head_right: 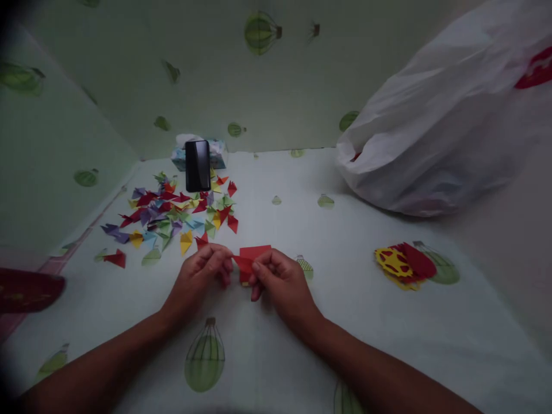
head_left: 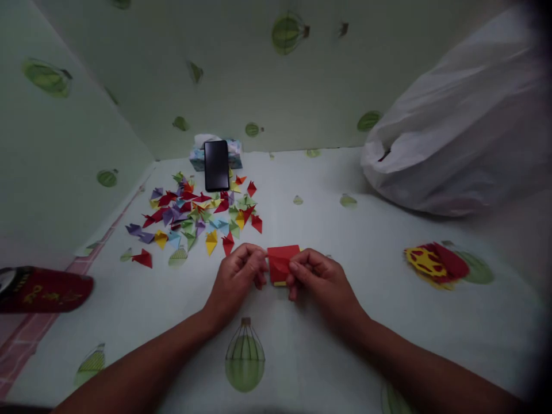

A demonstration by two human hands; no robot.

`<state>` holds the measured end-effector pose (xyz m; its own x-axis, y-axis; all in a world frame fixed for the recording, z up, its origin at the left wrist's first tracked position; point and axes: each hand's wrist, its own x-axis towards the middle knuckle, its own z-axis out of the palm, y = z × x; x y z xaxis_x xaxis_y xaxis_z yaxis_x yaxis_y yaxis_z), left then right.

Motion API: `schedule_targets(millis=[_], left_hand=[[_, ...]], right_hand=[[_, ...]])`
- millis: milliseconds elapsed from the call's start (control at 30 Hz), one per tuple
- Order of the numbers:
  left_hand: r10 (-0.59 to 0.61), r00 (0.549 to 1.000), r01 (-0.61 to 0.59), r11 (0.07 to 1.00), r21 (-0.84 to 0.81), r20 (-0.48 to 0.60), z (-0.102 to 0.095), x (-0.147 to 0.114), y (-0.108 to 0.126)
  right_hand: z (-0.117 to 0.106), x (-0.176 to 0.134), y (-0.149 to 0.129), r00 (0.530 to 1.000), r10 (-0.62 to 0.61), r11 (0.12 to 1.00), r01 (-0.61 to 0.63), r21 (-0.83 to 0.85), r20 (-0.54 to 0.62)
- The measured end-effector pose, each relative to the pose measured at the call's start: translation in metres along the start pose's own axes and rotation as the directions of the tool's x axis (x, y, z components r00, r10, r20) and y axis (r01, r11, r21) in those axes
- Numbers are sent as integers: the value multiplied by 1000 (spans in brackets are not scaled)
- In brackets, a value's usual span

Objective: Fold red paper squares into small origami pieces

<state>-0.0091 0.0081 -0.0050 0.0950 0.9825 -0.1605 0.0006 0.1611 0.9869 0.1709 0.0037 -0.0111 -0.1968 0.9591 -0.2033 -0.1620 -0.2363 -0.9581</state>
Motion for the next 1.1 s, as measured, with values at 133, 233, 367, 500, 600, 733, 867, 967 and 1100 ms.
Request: schedule_targets(millis=[133, 233, 367, 500, 600, 733, 867, 967, 1100], left_hand=[[-104, 986, 110, 993, -42, 132, 8, -8, -2], [-86, 992, 89, 996, -26, 97, 10, -11, -1], [-87, 990, 88, 996, -5, 113, 7, -10, 3], [-89, 987, 86, 996, 26, 137, 5, -9, 5], [-84, 988, 77, 995, 59, 127, 4, -8, 5], [-56, 992, 42, 993, 111, 117, 2, -6, 5], [7, 996, -20, 990, 143, 89, 0, -5, 4], [93, 995, -97, 978, 187, 30, -2, -3, 3], [180, 978, -152, 960, 235, -104, -6, -1, 3]], right_hand=[[3, -4, 2, 997, 2, 1000, -4, 23, 83], [5, -7, 5, 985, 44, 999, -48, 22, 168], [4, -9, 5, 980, 83, 996, -84, -1, 180], [4, -9, 2, 982, 90, 996, -89, -14, 163], [4, -8, 2, 982, 99, 995, -99, -8, 160], [4, -6, 3, 985, 91, 996, -91, -12, 144], [2, -5, 3, 988, 61, 998, -56, -37, 144], [0, -4, 3, 993, -27, 996, 36, -81, 116], [-3, -3, 2, 984, -175, 965, 180, -191, 43]])
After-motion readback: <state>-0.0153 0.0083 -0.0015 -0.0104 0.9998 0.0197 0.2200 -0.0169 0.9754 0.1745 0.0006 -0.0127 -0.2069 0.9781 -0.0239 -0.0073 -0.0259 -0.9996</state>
